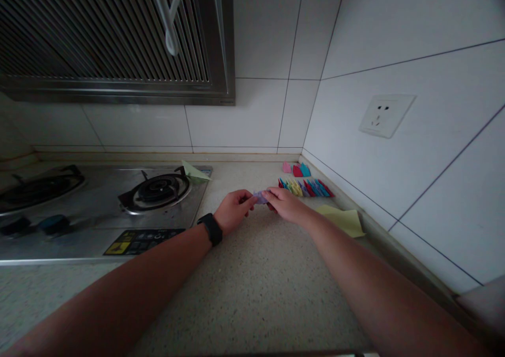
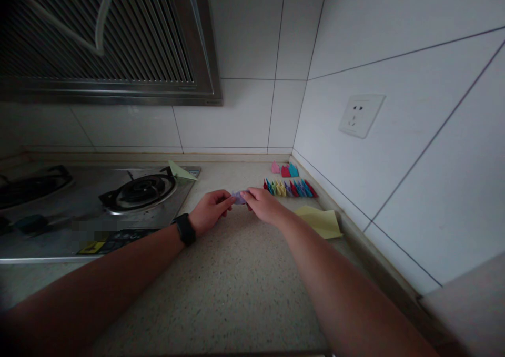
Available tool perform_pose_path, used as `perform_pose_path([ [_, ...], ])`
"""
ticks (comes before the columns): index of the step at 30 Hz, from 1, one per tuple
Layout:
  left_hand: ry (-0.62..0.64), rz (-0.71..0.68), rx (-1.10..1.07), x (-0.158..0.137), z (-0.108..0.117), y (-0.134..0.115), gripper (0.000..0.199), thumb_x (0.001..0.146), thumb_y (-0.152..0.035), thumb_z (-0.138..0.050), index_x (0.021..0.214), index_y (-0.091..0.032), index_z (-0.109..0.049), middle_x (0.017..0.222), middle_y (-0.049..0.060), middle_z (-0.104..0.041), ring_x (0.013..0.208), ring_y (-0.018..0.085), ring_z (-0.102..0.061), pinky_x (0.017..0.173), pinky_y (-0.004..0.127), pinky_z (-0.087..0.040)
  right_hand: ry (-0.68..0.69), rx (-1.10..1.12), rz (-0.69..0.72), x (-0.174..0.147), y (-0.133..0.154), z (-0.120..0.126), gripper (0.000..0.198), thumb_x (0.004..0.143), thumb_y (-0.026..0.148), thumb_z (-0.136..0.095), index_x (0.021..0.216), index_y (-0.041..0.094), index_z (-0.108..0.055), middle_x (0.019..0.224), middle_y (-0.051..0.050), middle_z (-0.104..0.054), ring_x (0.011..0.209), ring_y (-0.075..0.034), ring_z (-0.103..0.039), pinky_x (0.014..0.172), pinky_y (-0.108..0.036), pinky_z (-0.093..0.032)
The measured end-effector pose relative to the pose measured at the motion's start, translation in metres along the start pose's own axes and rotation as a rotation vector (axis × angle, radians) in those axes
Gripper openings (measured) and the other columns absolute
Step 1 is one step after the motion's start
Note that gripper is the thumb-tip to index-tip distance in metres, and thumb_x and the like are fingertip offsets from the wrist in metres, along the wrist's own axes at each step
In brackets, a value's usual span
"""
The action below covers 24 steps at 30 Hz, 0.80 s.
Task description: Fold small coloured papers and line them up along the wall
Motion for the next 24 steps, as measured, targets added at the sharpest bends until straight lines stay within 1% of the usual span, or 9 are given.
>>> perform_pose_path([
  [16,0.007,0.005,0.012,-0.0006,-0.0008,-0.0011,0.032,0.082,-0.046,-0.053,0.076,-0.015,-0.057,0.063,-0.001,-0.054,0.051,0.008,-0.046,0.048,0.021,-0.035,0.001,-0.037,-0.007,-0.0014,0.0032,0.0014,0.039,0.094,0.045,-0.036,0.07,0.018,-0.052,0.059,0.0,-0.054,0.055,-0.012,-0.05,0.054,-0.025,-0.033],
  [24,0.018,-0.006,-0.003,-0.0006,-0.0006,0.0011,0.031,0.082,-0.046,-0.053,0.077,-0.015,-0.056,0.063,-0.001,-0.054,0.051,0.008,-0.047,0.047,0.021,-0.035,0.004,-0.039,-0.013,-0.0007,-0.0004,0.0002,0.04,0.094,0.046,-0.036,0.07,0.018,-0.051,0.058,0.001,-0.053,0.054,-0.011,-0.049,0.054,-0.025,-0.033],
])
Point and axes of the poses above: each hand's wrist, its own x-axis towards the middle knuckle, its own z-axis out of the back of the hand, y = z × x, the point moved 2 cm from there along x, towards the middle knuckle
